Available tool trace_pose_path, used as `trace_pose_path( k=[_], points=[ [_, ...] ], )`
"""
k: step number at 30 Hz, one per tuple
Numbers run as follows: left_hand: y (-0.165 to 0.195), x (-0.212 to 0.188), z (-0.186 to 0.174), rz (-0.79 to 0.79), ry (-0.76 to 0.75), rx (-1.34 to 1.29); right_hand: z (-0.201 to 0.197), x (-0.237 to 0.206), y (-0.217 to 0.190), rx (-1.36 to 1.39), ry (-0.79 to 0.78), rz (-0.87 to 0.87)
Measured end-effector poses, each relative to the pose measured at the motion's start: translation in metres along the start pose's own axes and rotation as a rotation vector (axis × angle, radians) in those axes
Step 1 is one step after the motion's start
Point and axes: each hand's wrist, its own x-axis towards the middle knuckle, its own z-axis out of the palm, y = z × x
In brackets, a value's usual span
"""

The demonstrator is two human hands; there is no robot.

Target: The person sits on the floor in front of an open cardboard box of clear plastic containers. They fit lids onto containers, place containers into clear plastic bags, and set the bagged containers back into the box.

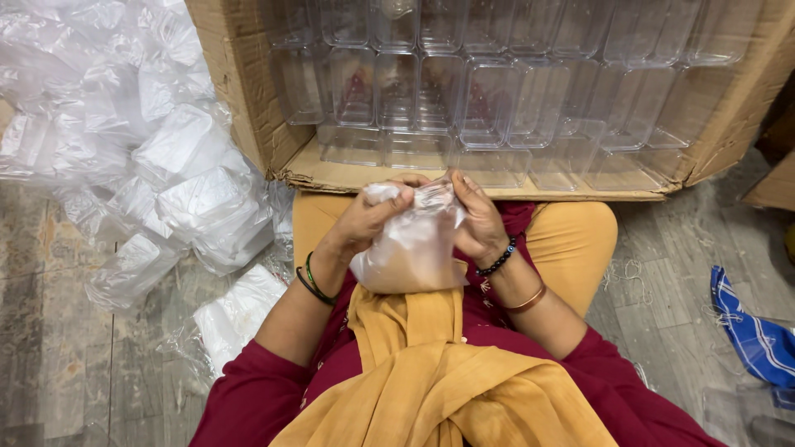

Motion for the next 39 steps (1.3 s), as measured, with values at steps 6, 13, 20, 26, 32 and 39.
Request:
trace_pose_path(
  k=[6,13,20,26,32,39],
  points=[
    [-0.028,0.020,-0.009,0.066,0.048,0.308,-0.015,0.001,-0.020,-0.325,-0.126,-0.090],
    [0.018,0.023,-0.037,0.037,-0.540,-0.102,-0.043,0.002,-0.090,-0.842,-0.156,-0.007],
    [0.017,0.196,-0.012,0.382,0.256,0.420,-0.040,0.096,-0.133,-2.001,0.514,-0.827],
    [-0.003,0.232,0.005,0.242,0.545,0.447,-0.047,0.126,-0.121,-1.650,0.656,-0.921],
    [0.011,0.089,-0.065,0.296,0.426,0.316,-0.034,0.084,-0.022,-1.014,0.135,-0.559],
    [-0.083,-0.085,-0.156,0.005,0.620,-0.005,-0.052,0.078,0.152,-0.887,0.230,0.329]
  ],
)
